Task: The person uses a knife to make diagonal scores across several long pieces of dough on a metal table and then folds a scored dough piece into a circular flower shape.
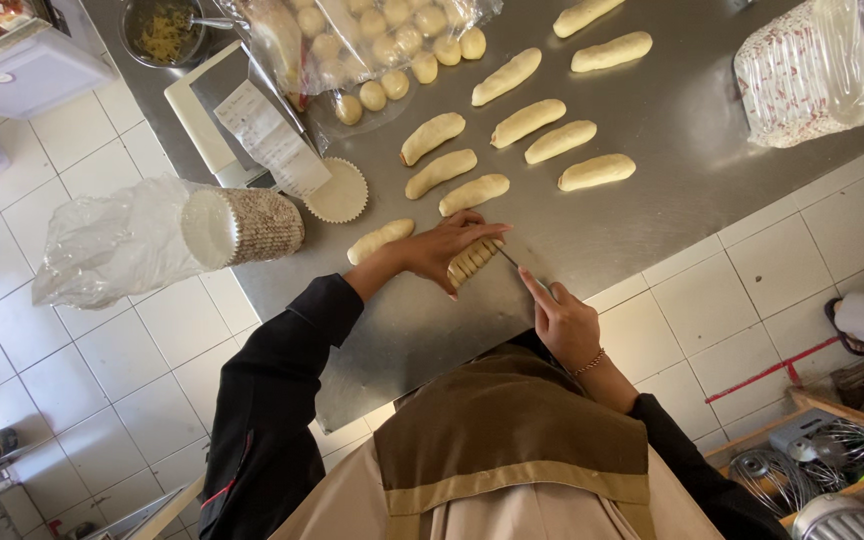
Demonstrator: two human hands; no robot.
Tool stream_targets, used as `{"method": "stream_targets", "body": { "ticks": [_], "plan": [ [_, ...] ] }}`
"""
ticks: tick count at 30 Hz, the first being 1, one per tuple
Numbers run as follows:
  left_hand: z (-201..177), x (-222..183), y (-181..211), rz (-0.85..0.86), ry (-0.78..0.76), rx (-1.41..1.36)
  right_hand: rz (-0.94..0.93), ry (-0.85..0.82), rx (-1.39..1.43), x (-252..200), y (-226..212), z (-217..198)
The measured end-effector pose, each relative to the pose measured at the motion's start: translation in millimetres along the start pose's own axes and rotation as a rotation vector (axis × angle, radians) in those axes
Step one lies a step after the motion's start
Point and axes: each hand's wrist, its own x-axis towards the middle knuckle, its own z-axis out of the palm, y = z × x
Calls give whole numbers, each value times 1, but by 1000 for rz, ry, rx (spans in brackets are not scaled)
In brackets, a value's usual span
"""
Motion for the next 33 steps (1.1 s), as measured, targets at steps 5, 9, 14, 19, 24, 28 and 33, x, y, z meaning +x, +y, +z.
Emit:
{"method": "stream_targets", "body": {
  "ticks": [5,9,14,19,24,28,33],
  "plan": [
    [-1,0,-2,-3,-4,12,-16,-46,-10,5,0,6],
    [-2,-2,9,-16,2,12,-21,-106,-57,0,5,7],
    [-7,-30,39,124,268,423,54,-139,79,-31,28,-16],
    [-6,-99,14,-186,417,476,-22,-3,265,-41,1,3],
    [26,-118,-12,-325,628,851,-125,-18,288,-28,-67,11],
    [28,-110,-21,-427,629,747,-157,-63,342,-22,-81,27],
    [38,-136,17,-272,716,542,-162,47,372,-14,-74,30]
  ]
}}
